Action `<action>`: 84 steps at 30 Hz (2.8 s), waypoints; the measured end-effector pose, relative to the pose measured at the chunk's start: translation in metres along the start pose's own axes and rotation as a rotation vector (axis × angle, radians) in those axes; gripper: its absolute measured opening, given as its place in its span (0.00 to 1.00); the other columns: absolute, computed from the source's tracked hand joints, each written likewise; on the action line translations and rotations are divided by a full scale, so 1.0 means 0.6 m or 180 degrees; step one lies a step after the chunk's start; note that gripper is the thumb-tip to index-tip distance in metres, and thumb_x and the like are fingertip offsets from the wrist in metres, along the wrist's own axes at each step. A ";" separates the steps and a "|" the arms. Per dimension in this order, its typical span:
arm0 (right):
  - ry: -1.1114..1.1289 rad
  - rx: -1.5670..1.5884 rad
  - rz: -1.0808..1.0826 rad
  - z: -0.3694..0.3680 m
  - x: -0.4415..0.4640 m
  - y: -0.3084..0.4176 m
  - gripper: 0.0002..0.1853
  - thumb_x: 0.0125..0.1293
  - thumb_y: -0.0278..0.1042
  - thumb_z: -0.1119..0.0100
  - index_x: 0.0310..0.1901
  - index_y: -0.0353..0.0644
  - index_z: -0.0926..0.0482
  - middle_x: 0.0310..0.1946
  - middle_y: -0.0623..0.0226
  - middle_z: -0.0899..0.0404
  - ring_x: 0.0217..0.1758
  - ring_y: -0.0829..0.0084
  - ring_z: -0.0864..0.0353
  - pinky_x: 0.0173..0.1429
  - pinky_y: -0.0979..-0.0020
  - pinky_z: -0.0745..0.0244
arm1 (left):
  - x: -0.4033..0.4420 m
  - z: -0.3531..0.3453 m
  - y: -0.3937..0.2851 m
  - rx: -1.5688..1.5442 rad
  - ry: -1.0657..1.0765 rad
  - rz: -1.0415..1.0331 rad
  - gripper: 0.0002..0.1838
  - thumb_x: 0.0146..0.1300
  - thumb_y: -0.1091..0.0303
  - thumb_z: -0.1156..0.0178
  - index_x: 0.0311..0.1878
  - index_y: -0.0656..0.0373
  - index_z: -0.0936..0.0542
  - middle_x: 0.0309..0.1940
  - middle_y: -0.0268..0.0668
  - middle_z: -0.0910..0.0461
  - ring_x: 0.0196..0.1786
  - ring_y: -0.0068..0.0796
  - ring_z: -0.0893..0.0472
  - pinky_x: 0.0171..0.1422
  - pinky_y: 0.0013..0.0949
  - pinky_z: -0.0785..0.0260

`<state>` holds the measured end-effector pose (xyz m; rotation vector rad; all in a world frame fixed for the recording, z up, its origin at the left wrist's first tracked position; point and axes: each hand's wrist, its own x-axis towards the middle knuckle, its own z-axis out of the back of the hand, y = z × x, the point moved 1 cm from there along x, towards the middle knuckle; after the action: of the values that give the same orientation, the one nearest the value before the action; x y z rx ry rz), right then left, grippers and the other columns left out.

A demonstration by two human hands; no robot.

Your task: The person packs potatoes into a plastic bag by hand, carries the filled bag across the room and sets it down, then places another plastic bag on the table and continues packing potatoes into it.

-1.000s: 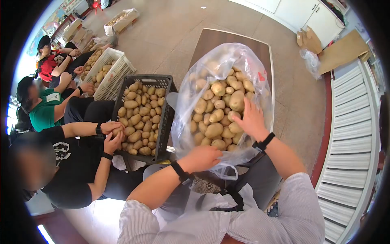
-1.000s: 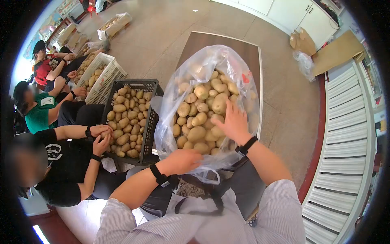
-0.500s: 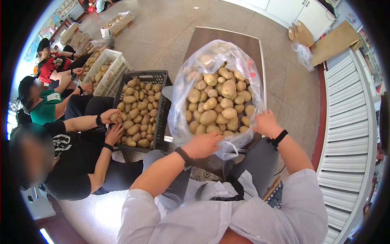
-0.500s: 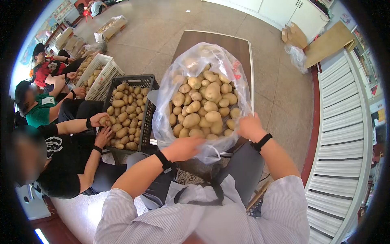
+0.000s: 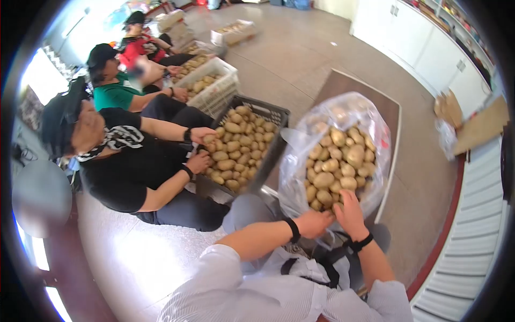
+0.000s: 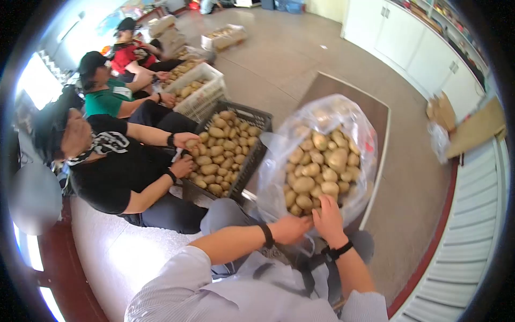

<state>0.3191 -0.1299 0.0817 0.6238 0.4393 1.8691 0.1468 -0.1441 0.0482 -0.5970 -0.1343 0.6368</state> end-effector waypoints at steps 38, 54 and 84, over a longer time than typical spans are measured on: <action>-0.0576 0.1902 -0.0842 -0.060 0.103 0.021 0.20 0.74 0.43 0.49 0.55 0.33 0.29 0.43 0.46 0.20 0.47 0.51 0.20 0.51 0.59 0.27 | 0.036 0.161 0.056 -0.4515 -0.0751 0.1732 0.26 0.70 0.48 0.45 0.61 0.58 0.32 0.48 0.38 0.22 0.37 0.35 0.18 0.35 0.36 0.21; -0.0314 0.0599 -0.0957 -0.035 0.021 0.003 0.17 0.65 0.36 0.41 0.52 0.35 0.28 0.40 0.50 0.22 0.44 0.49 0.22 0.49 0.55 0.27 | 0.006 0.209 0.167 -0.5569 -0.1800 0.1665 0.16 0.74 0.52 0.47 0.51 0.54 0.27 0.40 0.37 0.22 0.30 0.32 0.22 0.29 0.30 0.31; 0.0813 -0.1085 -0.1336 -0.056 -0.033 -0.040 0.28 0.53 0.38 0.31 0.54 0.38 0.30 0.49 0.43 0.27 0.52 0.43 0.24 0.55 0.51 0.26 | -0.172 0.141 0.462 -0.4890 -0.4115 0.2961 0.16 0.71 0.62 0.54 0.52 0.64 0.29 0.42 0.50 0.26 0.36 0.46 0.21 0.30 0.45 0.25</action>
<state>0.3227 -0.1399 0.0371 0.0536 0.3698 1.5706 -0.1047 0.0135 -0.0318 -1.6612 -1.7513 1.7643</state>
